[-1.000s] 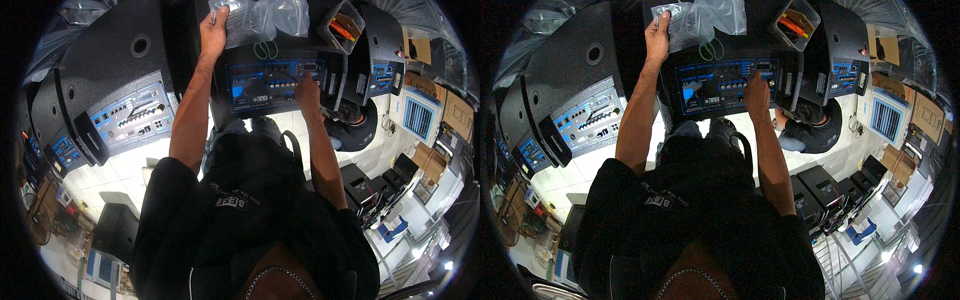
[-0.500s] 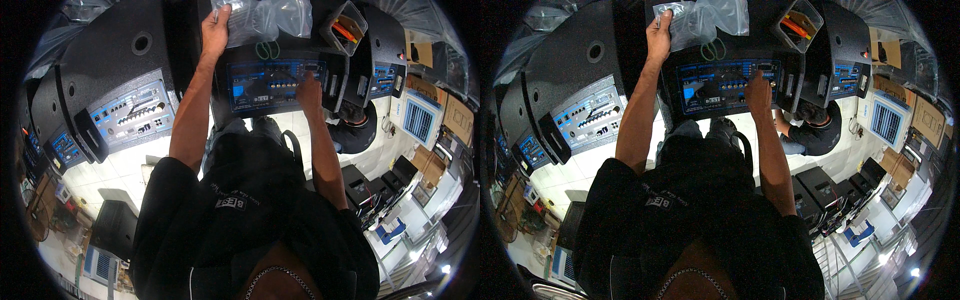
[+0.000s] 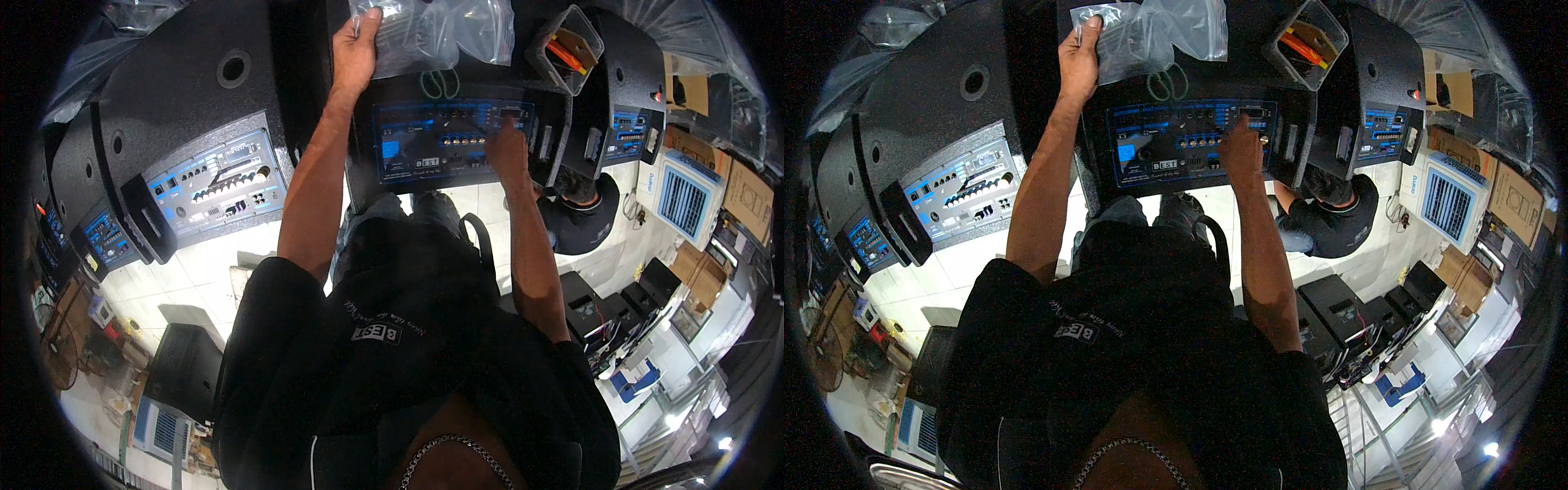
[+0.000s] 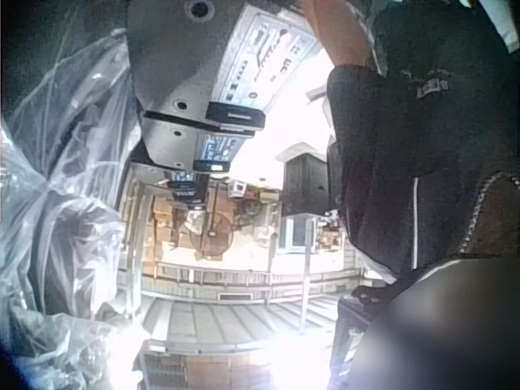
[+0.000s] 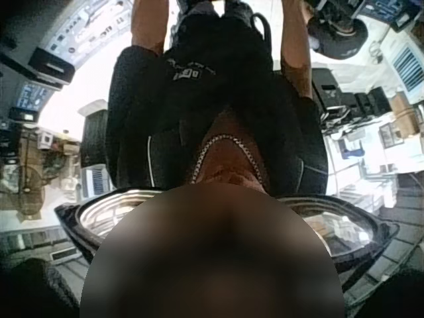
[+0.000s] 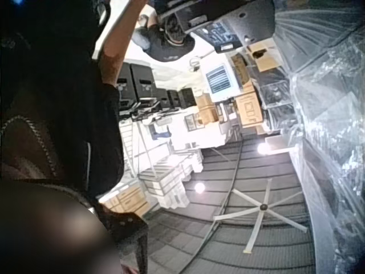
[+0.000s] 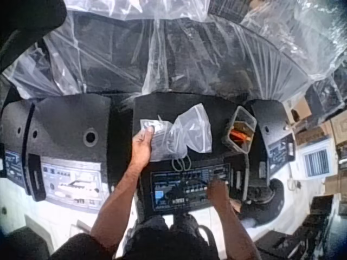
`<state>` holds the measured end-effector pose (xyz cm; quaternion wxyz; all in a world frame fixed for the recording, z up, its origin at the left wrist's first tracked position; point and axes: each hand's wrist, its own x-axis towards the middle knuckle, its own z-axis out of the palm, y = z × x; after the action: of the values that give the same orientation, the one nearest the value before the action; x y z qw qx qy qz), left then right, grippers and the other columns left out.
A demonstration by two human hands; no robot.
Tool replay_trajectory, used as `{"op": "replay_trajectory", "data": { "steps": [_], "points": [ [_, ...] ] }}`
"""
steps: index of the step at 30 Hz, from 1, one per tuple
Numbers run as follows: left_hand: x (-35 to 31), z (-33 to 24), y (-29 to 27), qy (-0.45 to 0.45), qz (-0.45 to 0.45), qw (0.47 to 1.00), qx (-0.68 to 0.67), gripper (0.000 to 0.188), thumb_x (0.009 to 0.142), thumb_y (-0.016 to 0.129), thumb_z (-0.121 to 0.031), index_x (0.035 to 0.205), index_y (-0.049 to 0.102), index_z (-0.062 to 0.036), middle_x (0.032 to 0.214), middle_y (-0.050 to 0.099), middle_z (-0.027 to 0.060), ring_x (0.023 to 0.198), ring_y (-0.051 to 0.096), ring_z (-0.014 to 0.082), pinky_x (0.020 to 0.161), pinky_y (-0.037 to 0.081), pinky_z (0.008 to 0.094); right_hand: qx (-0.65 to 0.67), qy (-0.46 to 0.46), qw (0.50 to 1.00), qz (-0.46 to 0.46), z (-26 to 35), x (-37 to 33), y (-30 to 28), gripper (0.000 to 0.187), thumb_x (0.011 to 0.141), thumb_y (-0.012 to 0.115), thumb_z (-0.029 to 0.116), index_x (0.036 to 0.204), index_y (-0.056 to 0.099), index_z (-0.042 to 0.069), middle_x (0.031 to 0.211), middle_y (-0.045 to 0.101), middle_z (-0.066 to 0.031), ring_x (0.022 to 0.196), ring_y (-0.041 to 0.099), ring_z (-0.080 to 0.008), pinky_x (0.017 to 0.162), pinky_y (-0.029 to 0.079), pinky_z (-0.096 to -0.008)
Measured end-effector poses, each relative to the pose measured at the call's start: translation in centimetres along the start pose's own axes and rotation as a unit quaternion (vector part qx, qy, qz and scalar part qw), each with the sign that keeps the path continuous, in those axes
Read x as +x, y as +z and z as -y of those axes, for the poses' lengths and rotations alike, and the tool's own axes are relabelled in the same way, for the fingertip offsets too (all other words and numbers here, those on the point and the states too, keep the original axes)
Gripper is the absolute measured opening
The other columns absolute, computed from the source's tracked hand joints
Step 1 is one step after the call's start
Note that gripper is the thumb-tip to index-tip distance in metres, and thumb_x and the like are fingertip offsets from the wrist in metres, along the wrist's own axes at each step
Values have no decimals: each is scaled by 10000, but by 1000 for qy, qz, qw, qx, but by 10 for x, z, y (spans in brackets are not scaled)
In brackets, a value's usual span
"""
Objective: The person assembles electronic components into a large black speaker cabinet. They insert small black parts from a plastic bag into the blue control panel, connect wires, and use a power drill to secure components. Other workers are visible in the background performing similar assembly tasks.
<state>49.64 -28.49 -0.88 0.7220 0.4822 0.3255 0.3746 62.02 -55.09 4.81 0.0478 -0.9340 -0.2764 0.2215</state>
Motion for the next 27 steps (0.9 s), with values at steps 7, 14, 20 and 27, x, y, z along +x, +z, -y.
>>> {"op": "replay_trajectory", "data": {
  "steps": [7, 14, 20, 27],
  "points": [
    [0, 2, 0, 4, -1, 1000, -4, 301, 943, 556, -319, 933, 641, -30, 838, 663, 31, 717, 600, 85, 643, 493, 248, -55, 35, 998, -15, -16, 13, 7, 322, 782, 575, 116, 1062, 511, -28, 838, 633, -305, 856, 635, -428, 746, 510, -501],
    [1, 2, 1, -15, -17, 1000, -7, 343, 931, 566, -349, 972, 671, -25, 832, 656, 15, 752, 553, 79, 698, 453, 254, -155, -88, 982, 70, -25, 43, 20, 275, 783, 607, 191, 998, 607, 21, 1007, 620, -260, 957, 618, -413, 786, 522, -477],
    [-1, -5, 3, -20, -11, 1000, -15, 346, 930, 567, -350, 974, 670, -22, 845, 655, 12, 761, 556, 80, 704, 453, 254, -229, -94, 968, 35, 15, 41, 40, 191, 813, 582, 133, 948, 660, 24, 977, 649, -208, 944, 651, -342, 779, 542, -448],
    [-1, -4, 2, 0, -12, 1000, -14, 295, 944, 559, -305, 937, 649, -24, 832, 654, 24, 714, 585, 84, 648, 485, 247, -188, -30, 979, 77, 18, 47, 44, 234, 817, 589, 164, 954, 667, -10, 985, 650, -227, 960, 642, -366, 805, 539, -436]
  ]
}}
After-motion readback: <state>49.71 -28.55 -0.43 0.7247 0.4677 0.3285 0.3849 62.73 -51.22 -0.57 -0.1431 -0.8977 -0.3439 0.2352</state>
